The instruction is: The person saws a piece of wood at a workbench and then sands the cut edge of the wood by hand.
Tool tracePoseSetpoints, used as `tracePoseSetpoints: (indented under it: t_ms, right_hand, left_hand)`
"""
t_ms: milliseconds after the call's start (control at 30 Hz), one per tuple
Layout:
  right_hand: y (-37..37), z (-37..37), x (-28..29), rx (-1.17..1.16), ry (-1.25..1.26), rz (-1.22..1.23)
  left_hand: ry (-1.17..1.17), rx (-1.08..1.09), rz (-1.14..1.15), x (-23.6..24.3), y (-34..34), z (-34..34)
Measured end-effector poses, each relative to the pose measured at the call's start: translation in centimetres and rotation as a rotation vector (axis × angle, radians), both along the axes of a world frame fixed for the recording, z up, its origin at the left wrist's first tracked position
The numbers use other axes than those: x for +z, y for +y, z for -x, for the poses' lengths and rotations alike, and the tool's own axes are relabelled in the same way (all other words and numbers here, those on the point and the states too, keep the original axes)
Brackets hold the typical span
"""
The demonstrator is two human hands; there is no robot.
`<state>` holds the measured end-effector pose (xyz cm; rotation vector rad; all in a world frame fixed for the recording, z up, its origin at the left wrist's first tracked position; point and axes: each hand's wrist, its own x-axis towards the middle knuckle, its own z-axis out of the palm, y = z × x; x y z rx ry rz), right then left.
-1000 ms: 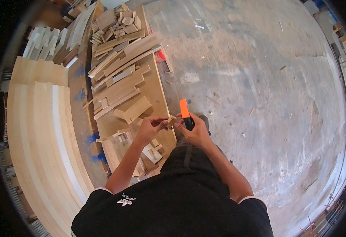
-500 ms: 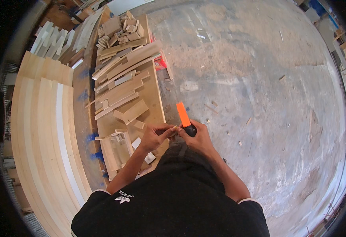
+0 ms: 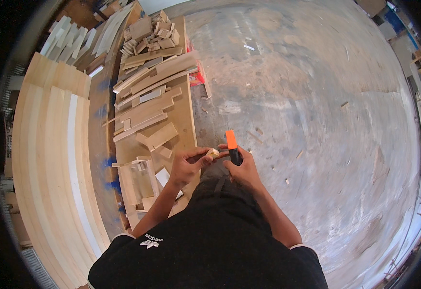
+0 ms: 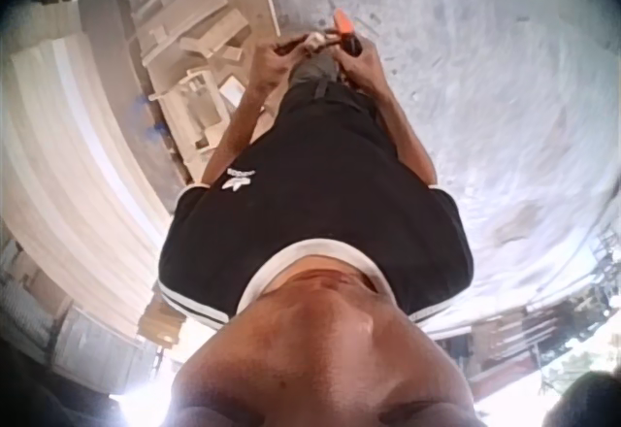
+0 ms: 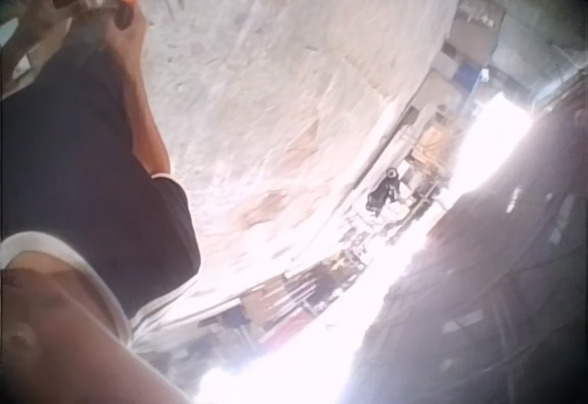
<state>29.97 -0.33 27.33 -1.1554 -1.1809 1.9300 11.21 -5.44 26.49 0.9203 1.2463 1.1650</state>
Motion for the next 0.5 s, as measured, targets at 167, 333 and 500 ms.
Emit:
tracePoseSetpoints:
  t_ms: [167, 333, 500]
  right_hand:
    - [3.4, 0.6, 1.2, 0.051, -0.038, 0.066]
    - [8.0, 2.4, 2.1, 0.140, -0.191, 0.073]
    - [12.7, 4.9, 2.5, 0.204, -0.224, 0.068]
  left_hand:
    - [0.102, 0.050, -0.026, 0.3, 2.2, 0.2]
    - [0.037, -0.013, 0.045, 0.9, 6.5, 2.1]
    - [-0.019, -0.045, 0.083, 1.0, 10.4, 4.7]
